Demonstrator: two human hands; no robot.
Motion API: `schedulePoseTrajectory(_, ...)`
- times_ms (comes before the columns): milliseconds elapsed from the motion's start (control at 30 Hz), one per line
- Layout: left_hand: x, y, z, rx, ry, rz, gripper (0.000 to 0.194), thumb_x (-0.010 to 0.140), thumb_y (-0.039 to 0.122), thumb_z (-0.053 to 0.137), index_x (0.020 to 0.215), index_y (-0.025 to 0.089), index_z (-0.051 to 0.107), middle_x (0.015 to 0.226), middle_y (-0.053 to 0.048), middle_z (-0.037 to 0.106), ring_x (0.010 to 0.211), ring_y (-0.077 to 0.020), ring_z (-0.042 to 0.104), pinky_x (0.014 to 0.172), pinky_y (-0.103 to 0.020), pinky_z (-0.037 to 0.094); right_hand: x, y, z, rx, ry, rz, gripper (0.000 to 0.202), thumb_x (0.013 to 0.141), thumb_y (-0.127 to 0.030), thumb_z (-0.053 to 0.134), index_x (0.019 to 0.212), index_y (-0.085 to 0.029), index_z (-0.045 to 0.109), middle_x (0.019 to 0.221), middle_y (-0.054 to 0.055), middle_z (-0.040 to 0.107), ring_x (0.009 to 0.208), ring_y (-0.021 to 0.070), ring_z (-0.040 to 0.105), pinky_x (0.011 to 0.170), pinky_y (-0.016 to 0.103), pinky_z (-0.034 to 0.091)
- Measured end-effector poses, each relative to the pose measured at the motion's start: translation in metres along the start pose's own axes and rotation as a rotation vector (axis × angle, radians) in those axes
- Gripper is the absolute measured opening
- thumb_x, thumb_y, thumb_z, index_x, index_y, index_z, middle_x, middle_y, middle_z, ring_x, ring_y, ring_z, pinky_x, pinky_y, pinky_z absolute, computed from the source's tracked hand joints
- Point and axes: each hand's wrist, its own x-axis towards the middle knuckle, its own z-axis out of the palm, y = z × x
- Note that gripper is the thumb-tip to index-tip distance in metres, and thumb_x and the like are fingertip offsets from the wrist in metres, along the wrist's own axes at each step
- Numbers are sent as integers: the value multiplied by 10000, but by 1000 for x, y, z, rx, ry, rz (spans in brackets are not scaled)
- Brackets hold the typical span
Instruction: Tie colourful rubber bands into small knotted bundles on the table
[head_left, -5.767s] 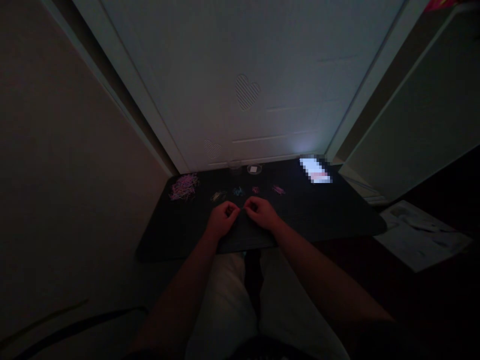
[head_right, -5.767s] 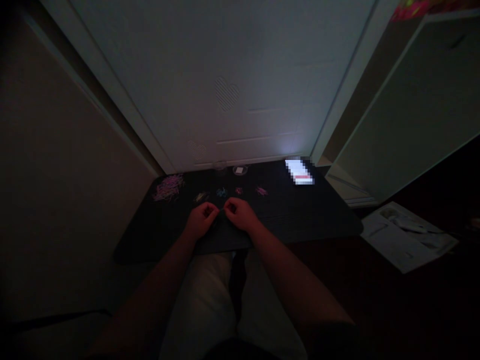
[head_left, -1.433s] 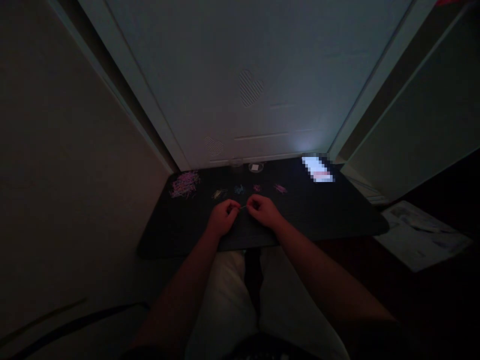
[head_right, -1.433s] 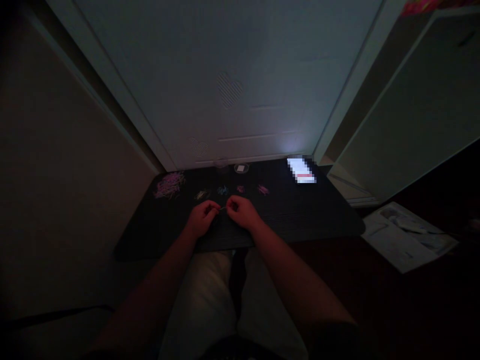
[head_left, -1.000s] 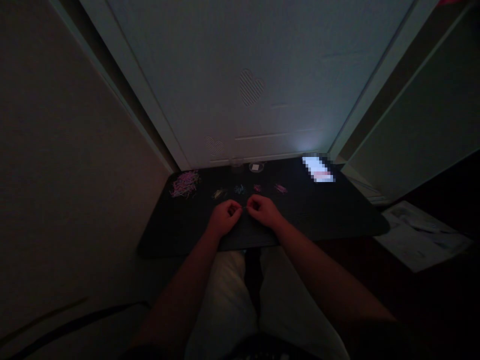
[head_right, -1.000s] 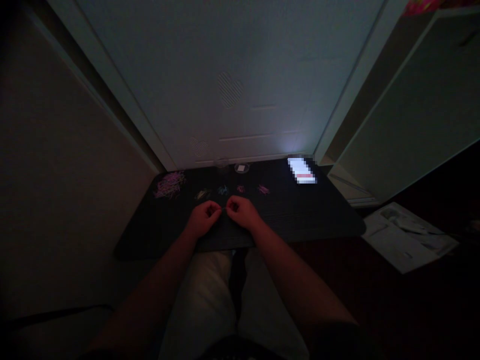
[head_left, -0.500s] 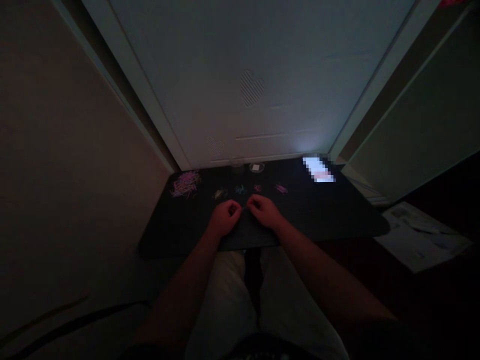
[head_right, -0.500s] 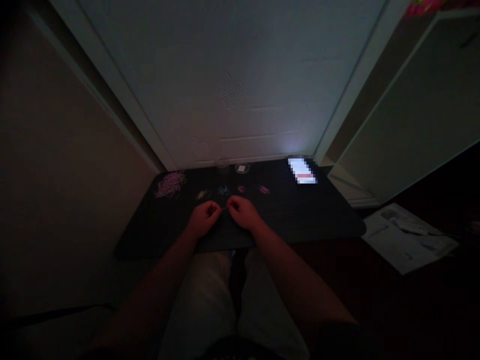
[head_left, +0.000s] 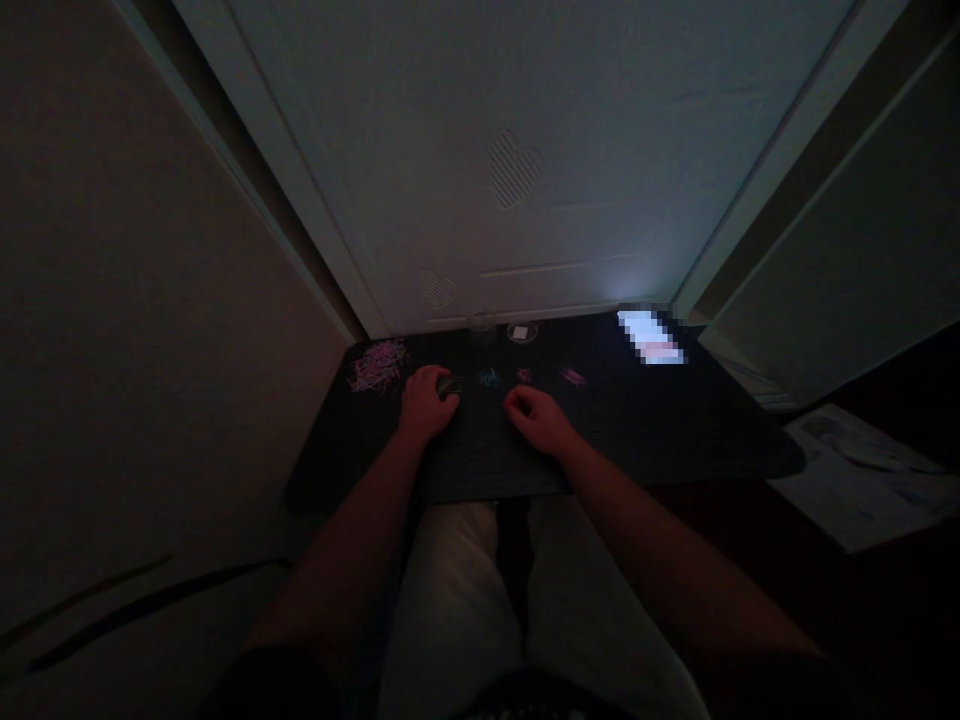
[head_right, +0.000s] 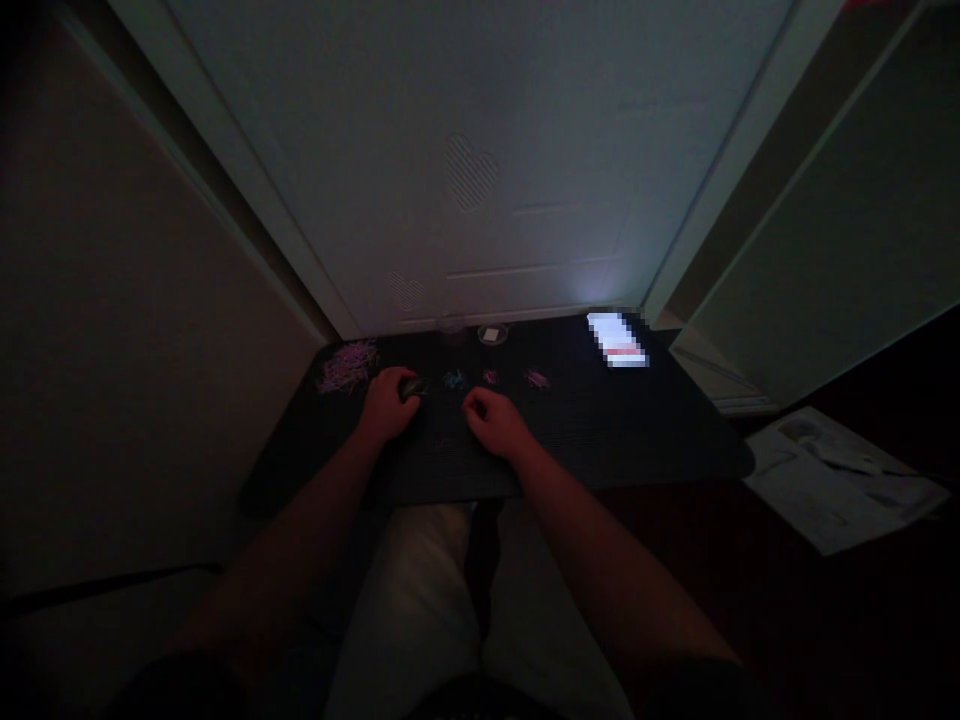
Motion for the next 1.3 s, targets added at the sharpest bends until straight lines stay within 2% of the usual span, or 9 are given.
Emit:
schedulePoseTrajectory(167,5,-1,7,9,-76,35,508,714,362,613,1192,223,518,1267,-94,507,1147,-289,454,972,-434,371,0,1,0,2,1,4,62,756,-202,487,734,-176,539,648,-18,529,599,108,467,560,225,354)
schedulePoseTrajectory(267,14,-2,7,15,-119,65,427,757,373,581,1152,210,567,1179,-94,575,1085,-270,504,967,-411,380,-1,2,0,6,-5,7,69,759,-210,488,747,-174,545,656,-16,533,598,108,470,564,227,358)
schedulePoseTrajectory(433,26,0,3,13,-191,83,271,788,254,537,1029,224,656,1040,-74,638,979,-233,570,897,-357,435,-1,1,0,-10,-2,-3,73,758,-210,486,754,-172,548,669,-12,543,609,111,479,574,228,360)
schedulePoseTrajectory(600,31,1,0,25,-240,77,247,791,267,527,982,220,678,994,-72,655,904,-222,593,826,-343,464,-2,0,0,-8,-2,-9,70,754,-200,482,746,-172,545,662,-15,539,604,109,474,567,226,351)
schedulePoseTrajectory(700,34,-2,-3,9,-257,67,294,804,268,496,1046,208,652,1002,-74,658,901,-210,598,836,-333,465,-2,0,0,0,1,2,73,756,-204,481,749,-173,546,663,-15,542,599,108,476,563,226,351)
schedulePoseTrajectory(867,38,-2,-13,26,-392,205,478,712,126,517,1178,205,587,1182,-86,580,1104,-217,523,1000,-339,375,-2,1,1,3,6,5,72,753,-207,487,746,-174,551,662,-16,542,595,108,477,563,228,354)
schedulePoseTrajectory(1033,42,4,-16,107,-511,271,669,611,215,640,1269,218,516,1252,-108,510,1162,-274,473,1025,-375,350,-1,3,1,9,17,-1,76,752,-215,490,741,-175,554,653,-19,536,589,107,468,557,228,350)
schedulePoseTrajectory(1133,47,5,-11,136,-471,240,605,652,263,621,1246,186,539,1206,-119,534,1117,-262,512,999,-346,376,-2,2,1,11,15,-8,70,748,-205,485,732,-176,546,650,-20,536,594,107,472,565,227,354)
schedulePoseTrajectory(1300,55,1,-6,167,-447,247,362,698,192,551,1041,193,665,1041,-98,620,976,-227,583,908,-304,435,-2,1,1,28,11,4,69,749,-205,483,735,-175,544,653,-19,536,597,108,476,563,225,355)
